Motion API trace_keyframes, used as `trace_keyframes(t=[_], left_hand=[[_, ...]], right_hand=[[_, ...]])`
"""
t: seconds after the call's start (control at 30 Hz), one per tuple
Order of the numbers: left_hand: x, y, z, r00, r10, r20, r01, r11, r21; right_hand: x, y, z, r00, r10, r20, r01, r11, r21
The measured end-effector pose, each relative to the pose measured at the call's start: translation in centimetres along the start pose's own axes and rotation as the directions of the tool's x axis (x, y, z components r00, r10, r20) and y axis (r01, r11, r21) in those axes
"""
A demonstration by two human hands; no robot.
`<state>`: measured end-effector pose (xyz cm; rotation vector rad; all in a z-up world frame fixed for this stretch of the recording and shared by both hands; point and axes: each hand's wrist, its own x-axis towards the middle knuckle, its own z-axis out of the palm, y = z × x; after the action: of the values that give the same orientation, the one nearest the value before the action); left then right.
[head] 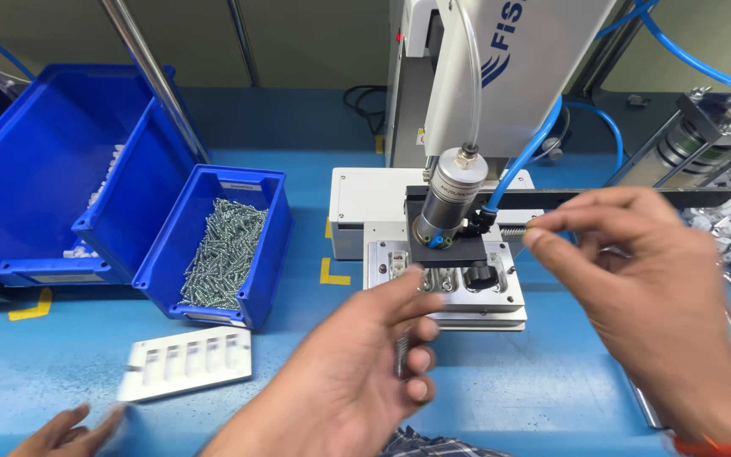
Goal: The person places small metal springs into a metal jig on a blue workbench. They repeatedly pick up springs from a blue bin, insert them into the jig slots, and then remove the jig to place it aside before repeating the process.
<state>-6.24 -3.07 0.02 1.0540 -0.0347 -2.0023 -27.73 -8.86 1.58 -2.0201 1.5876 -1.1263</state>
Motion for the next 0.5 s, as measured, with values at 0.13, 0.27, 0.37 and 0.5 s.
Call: trace_keyframes(t=[0.13, 0.27, 0.37, 0.5], left_hand=[[-0.5, -0.3, -2.4, 0.955, 0.031, -0.294, -0.055, 0.996, -0.076], [-0.6, -0.4, -5.1, 0.966, 0.032, -0.256, -0.06, 0.993, -0.104], [-0.3, -0.9, -6.8, 0.974, 0.077, -0.213, -0.093, 0.993, -0.067], [0.4, -1.8, -7.9, 0.977, 0.207, -0.043, -0.207, 0.978, 0.012]], right_hand=[[1.7, 2.0, 2.3, 0.994, -0.008, 0.107, 0.024, 0.989, -0.149], [2.2, 3.5, 4.1, 0.981, -0.056, 0.184, 0.097, 0.971, -0.22], [3.0, 4.0, 5.0, 0.957, 0.024, 0.288, 0.085, 0.929, -0.359], [4.1, 3.7, 5.1, 0.946, 0.065, 0.318, 0.089, 0.89, -0.448]])
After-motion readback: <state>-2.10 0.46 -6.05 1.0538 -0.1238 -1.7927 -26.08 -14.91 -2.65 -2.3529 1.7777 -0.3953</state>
